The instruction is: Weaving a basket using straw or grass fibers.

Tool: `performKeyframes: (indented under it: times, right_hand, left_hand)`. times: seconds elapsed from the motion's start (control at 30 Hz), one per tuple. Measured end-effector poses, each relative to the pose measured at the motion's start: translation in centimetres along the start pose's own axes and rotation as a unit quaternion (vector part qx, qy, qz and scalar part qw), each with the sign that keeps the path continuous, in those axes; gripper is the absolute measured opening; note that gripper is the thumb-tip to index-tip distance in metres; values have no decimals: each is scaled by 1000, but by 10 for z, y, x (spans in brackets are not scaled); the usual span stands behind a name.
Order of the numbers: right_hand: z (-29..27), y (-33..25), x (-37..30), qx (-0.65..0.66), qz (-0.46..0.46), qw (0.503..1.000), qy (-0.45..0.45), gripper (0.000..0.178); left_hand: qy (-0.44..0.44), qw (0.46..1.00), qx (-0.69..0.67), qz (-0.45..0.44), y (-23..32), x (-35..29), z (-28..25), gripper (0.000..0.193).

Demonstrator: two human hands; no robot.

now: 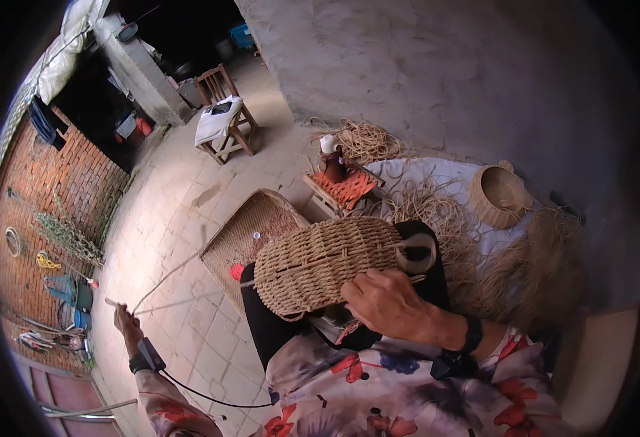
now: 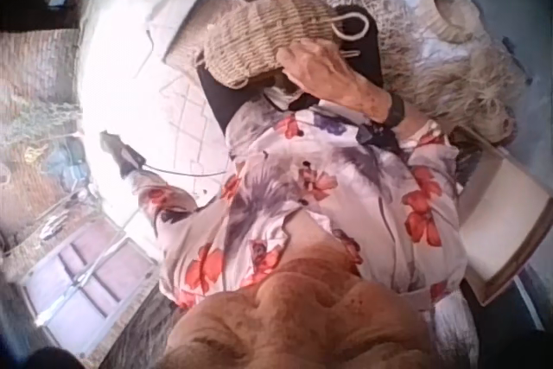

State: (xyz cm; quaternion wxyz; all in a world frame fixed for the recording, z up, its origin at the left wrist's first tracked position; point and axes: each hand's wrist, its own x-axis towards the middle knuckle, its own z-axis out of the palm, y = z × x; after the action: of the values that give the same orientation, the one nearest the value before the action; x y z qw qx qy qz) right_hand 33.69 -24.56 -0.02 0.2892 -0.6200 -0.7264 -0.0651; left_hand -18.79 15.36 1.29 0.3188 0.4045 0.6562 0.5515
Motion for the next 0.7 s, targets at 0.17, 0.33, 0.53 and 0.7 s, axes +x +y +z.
performKeyframes:
  times: [0.17, 0.33, 0.53, 0.7]
  right_hand:
    - [8, -4, 1, -13, 0, 1000, 17, 25]
    - [8, -4, 1, -2, -17, 1000, 18, 19]
    - [13, -5, 2, 21, 5, 997, 77, 19]
    - [17, -10, 7, -6, 38, 998, 50, 22]
  left_hand:
    - [-246, 924, 239, 168, -3, -75, 58, 32]
    - [-519, 757, 106, 382, 51, -294, 178, 24]
    - [-506, 617, 164, 581, 113, -370, 207, 20]
    - [-499, 637, 215, 546, 89, -369, 206, 19]
